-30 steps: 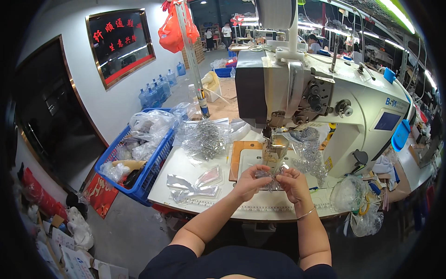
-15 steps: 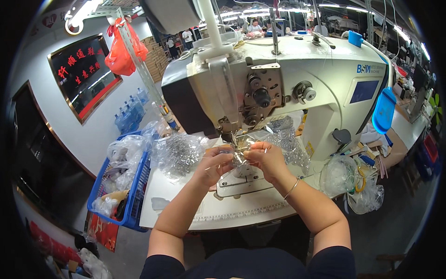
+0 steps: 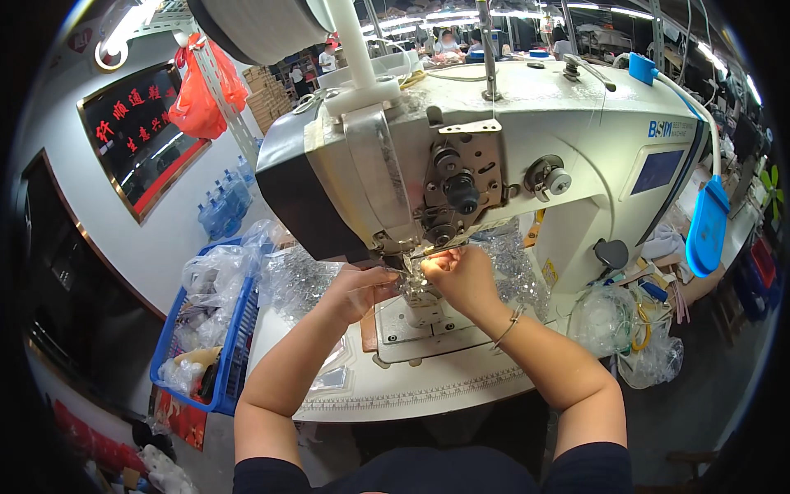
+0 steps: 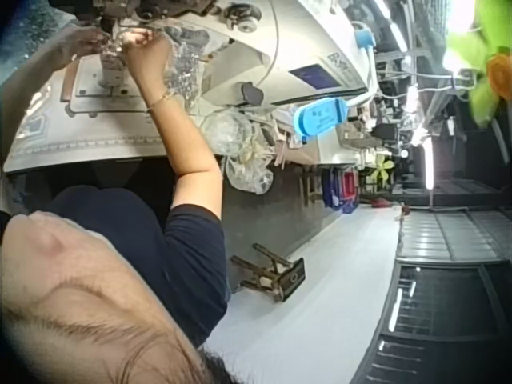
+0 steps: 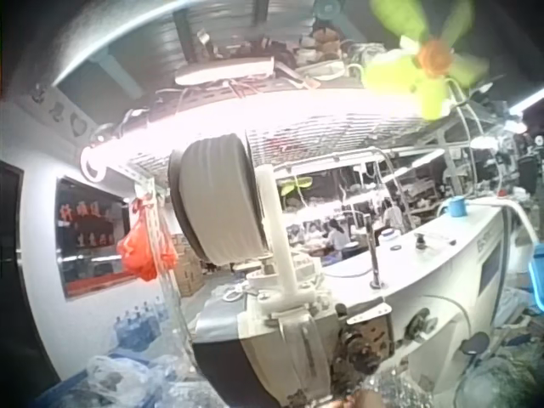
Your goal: The person uses a sewing machine to stitch small, silver, star-shaped decorations onto clear plastic sheets. They repeatedly pick up a decoration, place it under the machine's needle, sew it, and then trim the excess thread with scissors. The finished items are placed on the table.
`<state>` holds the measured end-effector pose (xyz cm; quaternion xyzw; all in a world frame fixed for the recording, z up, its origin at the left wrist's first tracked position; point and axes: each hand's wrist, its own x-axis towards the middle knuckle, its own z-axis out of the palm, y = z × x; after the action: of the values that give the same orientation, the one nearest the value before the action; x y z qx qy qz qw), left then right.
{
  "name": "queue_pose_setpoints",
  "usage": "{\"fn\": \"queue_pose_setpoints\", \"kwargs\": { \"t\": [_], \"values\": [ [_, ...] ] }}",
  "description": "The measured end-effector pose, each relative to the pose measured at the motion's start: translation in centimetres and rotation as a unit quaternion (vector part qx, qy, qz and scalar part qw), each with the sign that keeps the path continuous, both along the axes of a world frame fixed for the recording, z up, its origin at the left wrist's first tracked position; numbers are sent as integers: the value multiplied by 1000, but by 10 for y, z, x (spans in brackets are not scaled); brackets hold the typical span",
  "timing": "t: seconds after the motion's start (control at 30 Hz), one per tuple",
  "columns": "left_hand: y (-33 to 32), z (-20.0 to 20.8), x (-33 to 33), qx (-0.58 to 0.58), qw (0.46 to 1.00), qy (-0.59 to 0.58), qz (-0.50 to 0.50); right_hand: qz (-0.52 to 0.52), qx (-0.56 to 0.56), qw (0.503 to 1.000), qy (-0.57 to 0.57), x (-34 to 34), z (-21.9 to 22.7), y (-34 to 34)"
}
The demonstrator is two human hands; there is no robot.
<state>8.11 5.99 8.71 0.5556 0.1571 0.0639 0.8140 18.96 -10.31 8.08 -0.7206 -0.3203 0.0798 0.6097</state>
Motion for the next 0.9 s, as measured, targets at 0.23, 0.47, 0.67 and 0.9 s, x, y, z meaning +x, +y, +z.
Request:
{"fn": "queue_pose_setpoints", "kwargs": {
  "t": [0.23,0.47,0.67,0.9],
  "values": [
    [-8,7,-2,8,1000,-26,9,-46,7,998,-48,5,-9,3],
    [-5,17,-5,3,1000,16,17,-19,15,1000,-11,-10,12,0],
    [-2,20,-8,-18,1000,7,0,-19,14,999,-23,-3,2,1],
    [2,15,-5,4,1000,14,1,-6,6,1000,23,-7,9,0]
  ]
}}
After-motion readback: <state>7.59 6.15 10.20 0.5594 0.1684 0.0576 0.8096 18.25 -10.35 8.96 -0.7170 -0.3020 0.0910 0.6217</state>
